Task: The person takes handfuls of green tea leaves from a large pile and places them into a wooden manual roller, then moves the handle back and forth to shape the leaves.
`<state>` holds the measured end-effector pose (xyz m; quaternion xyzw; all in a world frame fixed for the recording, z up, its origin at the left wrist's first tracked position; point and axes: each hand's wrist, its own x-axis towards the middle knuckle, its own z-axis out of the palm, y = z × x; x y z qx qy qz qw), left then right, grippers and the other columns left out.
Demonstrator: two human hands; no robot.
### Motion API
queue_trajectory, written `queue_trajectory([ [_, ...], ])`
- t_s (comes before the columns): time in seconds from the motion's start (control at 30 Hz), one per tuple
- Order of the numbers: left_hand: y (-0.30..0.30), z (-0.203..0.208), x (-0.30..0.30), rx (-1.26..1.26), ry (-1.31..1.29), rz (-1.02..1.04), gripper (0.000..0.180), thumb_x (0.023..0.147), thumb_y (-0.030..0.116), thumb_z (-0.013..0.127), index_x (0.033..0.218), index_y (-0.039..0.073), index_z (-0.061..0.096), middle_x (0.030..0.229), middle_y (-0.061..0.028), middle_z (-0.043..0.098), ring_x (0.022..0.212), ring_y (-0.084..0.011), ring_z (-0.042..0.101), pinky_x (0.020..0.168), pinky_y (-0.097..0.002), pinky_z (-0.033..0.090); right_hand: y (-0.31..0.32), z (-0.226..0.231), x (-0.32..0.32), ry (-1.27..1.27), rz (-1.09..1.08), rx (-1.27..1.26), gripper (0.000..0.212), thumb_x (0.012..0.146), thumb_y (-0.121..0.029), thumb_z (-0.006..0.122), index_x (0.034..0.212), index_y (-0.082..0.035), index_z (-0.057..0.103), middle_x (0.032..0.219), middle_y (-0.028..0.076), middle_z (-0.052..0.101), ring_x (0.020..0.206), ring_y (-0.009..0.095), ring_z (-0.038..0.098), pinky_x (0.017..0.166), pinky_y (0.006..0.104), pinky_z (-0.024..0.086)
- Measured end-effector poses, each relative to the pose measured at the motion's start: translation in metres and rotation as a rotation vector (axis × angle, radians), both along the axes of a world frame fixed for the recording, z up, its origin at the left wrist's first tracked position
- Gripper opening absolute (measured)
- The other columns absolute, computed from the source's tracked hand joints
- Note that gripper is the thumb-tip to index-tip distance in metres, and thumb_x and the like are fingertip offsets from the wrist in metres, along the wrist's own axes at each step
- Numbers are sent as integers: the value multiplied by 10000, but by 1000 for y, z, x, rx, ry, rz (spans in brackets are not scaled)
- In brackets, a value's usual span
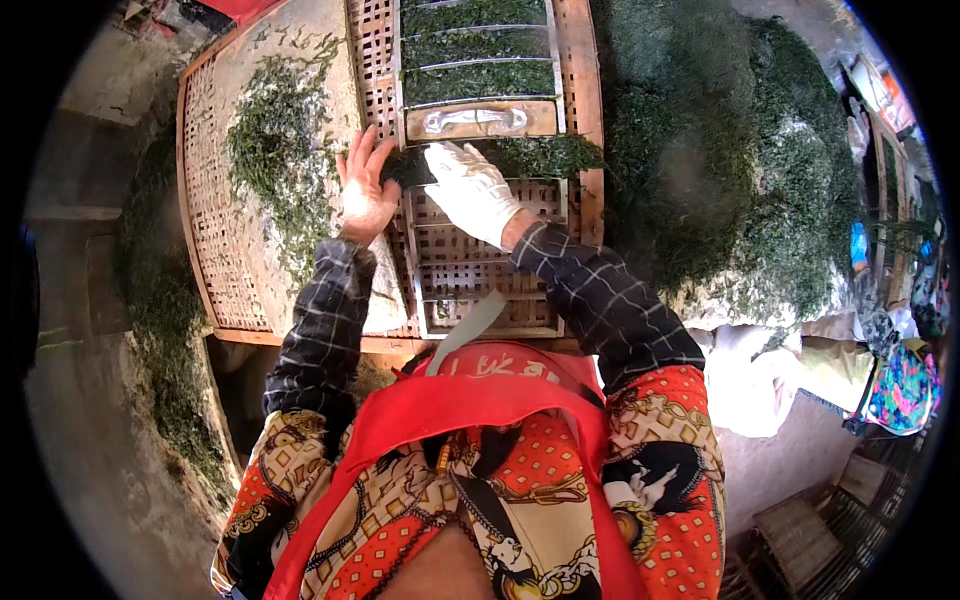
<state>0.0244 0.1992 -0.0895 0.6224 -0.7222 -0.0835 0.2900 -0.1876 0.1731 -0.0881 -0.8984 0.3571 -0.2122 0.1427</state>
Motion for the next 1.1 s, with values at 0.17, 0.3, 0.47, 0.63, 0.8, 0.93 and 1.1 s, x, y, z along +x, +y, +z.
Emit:
queue_trajectory([
  [0.17, -4, -17, 2, 72, -163, 45, 653, 667, 24, 642, 1308, 44, 525, 1530, -144, 323, 1476, -336, 166, 1152, -649, 2, 7, -26, 36, 133, -9, 85, 668, 916, -309, 566, 1421, 76, 358, 1479, 250, 372, 1393, 341, 345, 1181, 414, 209],
  [0.3, -26, -16, 11, 17, -298, -15, 404, 701, 40, 655, 1105, 52, 637, 1357, -166, 530, 1366, -341, 390, 1146, -606, 186, -5, -26, 34, 104, 61, 99, 654, 902, -346, 577, 1377, 78, 425, 1465, 263, 385, 1375, 366, 359, 1172, 426, 223],
  [0.47, -51, 35, -14, 364, 127, -185, 334, 762, 57, 633, 1094, 21, 640, 1006, -180, 697, 1042, -342, 639, 864, -417, 527, -7, -41, 30, 128, 52, -86, 524, 913, -392, 542, 1165, 62, 616, 1347, 260, 518, 1330, 351, 429, 1163, 434, 237],
  [0.63, -55, 80, -30, 554, 295, -349, 661, 775, -10, 703, 1382, 68, 452, 1326, -139, 558, 1207, -251, 553, 994, -420, 472, -9, -12, 25, 289, 91, 194, 423, 923, -386, 522, 1021, -7, 682, 1080, 216, 658, 993, 355, 636, 909, 453, 463],
  [0.8, -24, -3, 2, 120, -260, -67, 634, 845, 98, 649, 1424, 49, 397, 1376, -224, 491, 1301, -379, 448, 1081, -457, 378, -5, -35, 29, -83, 21, -39, 333, 914, -325, 540, 946, -27, 686, 992, 162, 680, 902, 327, 659, 841, 431, 497],
  [0.93, -13, -16, -9, -18, 224, -26, 489, 901, 120, 592, 1369, 35, 480, 1347, -223, 523, 1275, -362, 469, 1082, -434, 381, 12, 13, 0, -307, -214, -87, 183, 892, -176, 568, 996, -62, 666, 957, 114, 662, 890, 291, 638, 805, 397, 518],
  [1.1, 12, -39, -47, -112, -230, -241, 474, 955, 215, 552, 1394, 57, 467, 1532, -145, 345, 1413, -339, 321, 1172, -501, 212, 13, -18, -26, -244, -282, -102, 234, 899, -186, 580, 1064, -42, 662, 1037, 137, 652, 967, 304, 620, 868, 390, 503],
])
